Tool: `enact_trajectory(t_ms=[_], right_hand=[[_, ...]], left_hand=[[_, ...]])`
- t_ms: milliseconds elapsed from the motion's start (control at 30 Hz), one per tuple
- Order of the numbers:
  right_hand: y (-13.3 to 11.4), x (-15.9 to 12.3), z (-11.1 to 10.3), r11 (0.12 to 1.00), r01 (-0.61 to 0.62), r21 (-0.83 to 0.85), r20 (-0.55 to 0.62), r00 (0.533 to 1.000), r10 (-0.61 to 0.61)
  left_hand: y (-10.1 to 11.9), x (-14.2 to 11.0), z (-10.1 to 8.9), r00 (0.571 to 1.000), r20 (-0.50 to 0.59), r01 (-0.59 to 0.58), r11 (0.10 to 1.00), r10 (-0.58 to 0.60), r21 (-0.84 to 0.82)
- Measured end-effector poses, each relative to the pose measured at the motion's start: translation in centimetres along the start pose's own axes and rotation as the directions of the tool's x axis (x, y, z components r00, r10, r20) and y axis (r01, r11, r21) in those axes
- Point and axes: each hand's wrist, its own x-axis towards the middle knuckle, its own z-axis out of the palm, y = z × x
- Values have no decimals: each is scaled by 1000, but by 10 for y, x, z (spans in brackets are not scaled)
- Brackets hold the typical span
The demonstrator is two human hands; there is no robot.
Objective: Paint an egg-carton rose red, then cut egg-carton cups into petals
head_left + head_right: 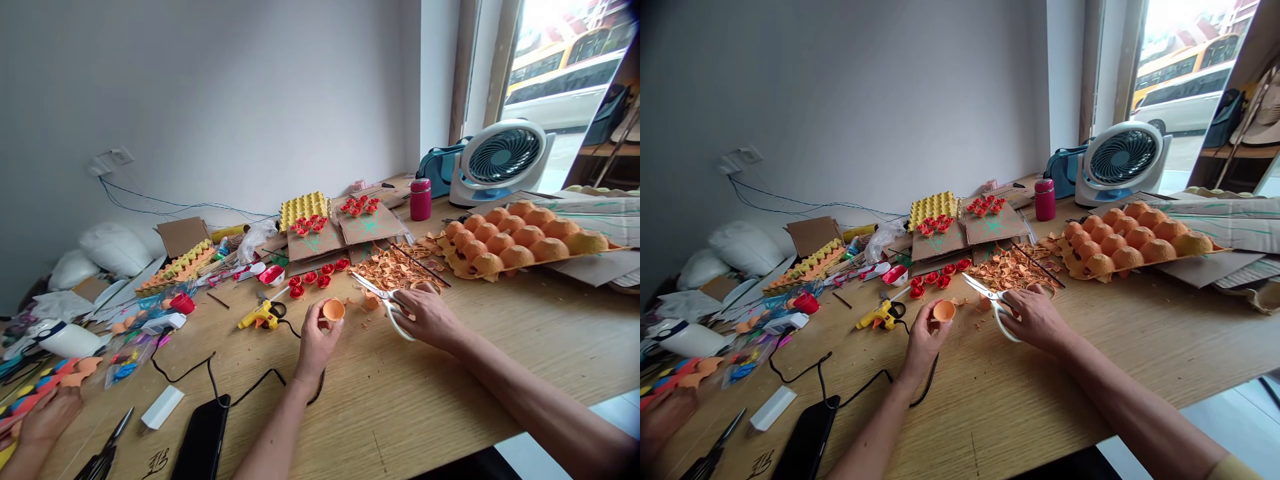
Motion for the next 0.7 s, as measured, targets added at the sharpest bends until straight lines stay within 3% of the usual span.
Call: enact_trajectory(t_ms=[167,467,700], right_hand=[[3,2,0,996,-89,33,-39,995,90],[2,12,35,966,-236,109,-80,966,245],[2,18,48,968,-215,128,-31,975,221]], left_hand=[[-12,8,-9,997,-64,-20,977,34,211],[-29,7,-5,999,16,-41,924,38,381],[-36,6,-4,999,49,-20,877,-4,481]])
